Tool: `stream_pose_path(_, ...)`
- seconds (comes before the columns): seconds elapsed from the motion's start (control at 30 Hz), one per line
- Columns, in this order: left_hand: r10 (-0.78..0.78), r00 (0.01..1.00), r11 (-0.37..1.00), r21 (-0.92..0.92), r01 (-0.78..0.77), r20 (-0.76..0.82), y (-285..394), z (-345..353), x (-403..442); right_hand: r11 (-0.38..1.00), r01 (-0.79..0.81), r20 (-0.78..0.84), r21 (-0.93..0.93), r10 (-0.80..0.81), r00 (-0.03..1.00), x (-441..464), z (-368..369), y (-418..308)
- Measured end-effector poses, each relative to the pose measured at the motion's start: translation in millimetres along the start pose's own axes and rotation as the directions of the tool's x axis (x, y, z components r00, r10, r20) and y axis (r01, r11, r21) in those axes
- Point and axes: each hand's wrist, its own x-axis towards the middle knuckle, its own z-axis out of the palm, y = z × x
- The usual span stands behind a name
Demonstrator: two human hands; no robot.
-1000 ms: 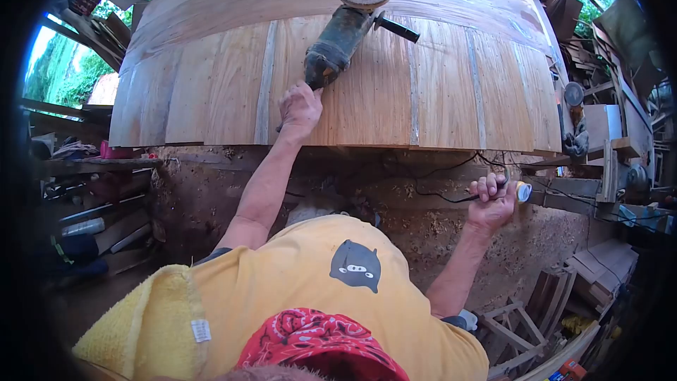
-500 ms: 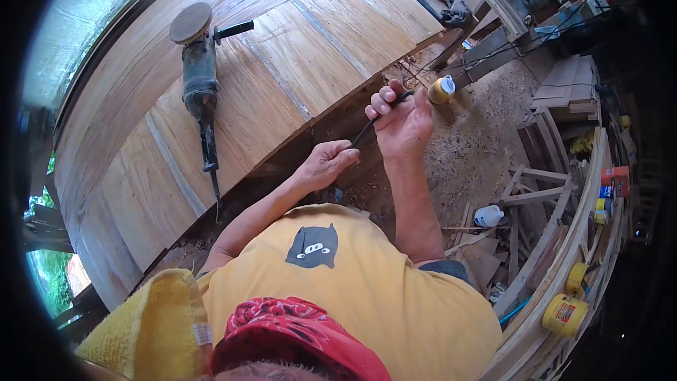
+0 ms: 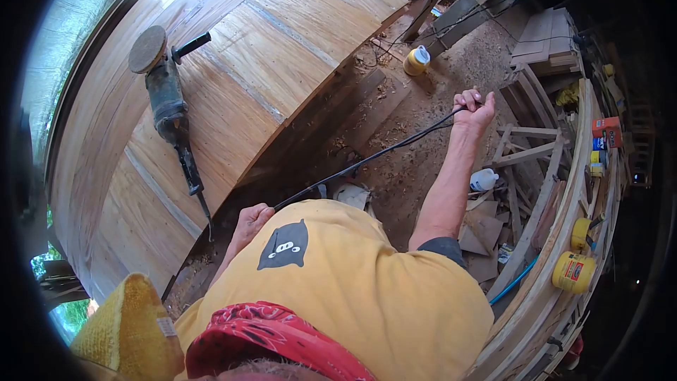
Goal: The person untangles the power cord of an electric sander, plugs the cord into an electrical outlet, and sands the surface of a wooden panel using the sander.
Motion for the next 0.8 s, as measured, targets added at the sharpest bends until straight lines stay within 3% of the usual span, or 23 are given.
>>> stream_pose_path(0.13, 0.103, 0.986, 0.966, 0.248, -0.067, -0.134, -71.0, 16.1, 14.7, 0.999, 0.031, 0.073, -0.041, -0.028, 0.997, 55.5, 19.8, -32.5)
stream_pose_path(0.17, -0.045, 0.986, 0.989, 0.133, 0.067, -0.161, -75.3, 28.1, 14.9, 0.997, 0.045, 0.086, -0.059, -0.04, 0.995, 75.1, 25.6, -41.1)
stream_pose_path(0.27, 0.109, 0.985, 0.829, 0.559, -0.015, -0.134, -63.0, 59.3, 38.3, 0.991, 0.089, 0.115, -0.098, -0.078, 0.99, 136.0, 38.0, -66.9)
stream_pose_path(0.33, -0.027, 0.975, 0.965, 0.25, 0.082, -0.219, -62.6, 88.7, 64.5, 0.992, 0.067, 0.191, -0.109, -0.046, 0.98, 169.7, 35.6, -85.3)
stream_pose_path(0.4, -0.185, 0.94, 0.983, -0.067, 0.174, -0.287, -31.1, 122.4, 106.0, 0.988, 0.035, 0.252, -0.149, 0.004, 0.968, 189.0, 40.7, -94.1)
stream_pose_path(0.47, -0.112, 0.966, 0.984, -0.161, 0.075, -0.232, 63.5, 144.0, 137.0, 0.97, 0.009, 0.262, -0.244, 0.057, 0.963, 201.7, 38.8, -93.8)
stream_pose_path(0.53, 0.162, 0.968, 0.856, -0.46, -0.235, -0.194, 146.2, 168.1, 163.4, 0.958, -0.036, 0.353, -0.283, 0.139, 0.925, 209.0, 24.9, -94.7)
stream_pose_path(0.63, 0.593, 0.804, 0.592, -0.652, -0.474, -0.046, 252.1, 193.0, 185.1, 0.843, 0.016, 0.186, -0.538, 0.1, 0.977, 194.7, 21.2, -85.0)
stream_pose_path(0.67, 0.707, 0.708, 0.516, -0.677, -0.525, -0.01, 282.8, 204.1, 190.1, 0.843, -0.03, 0.159, -0.537, 0.135, 0.978, 192.8, 18.5, -77.2)
stream_pose_path(0.8, 0.836, 0.543, 0.403, -0.757, -0.514, 0.077, 363.3, 233.9, 199.6, 0.786, -0.118, 0.119, -0.607, 0.236, 0.964, 200.9, -11.1, -56.0)
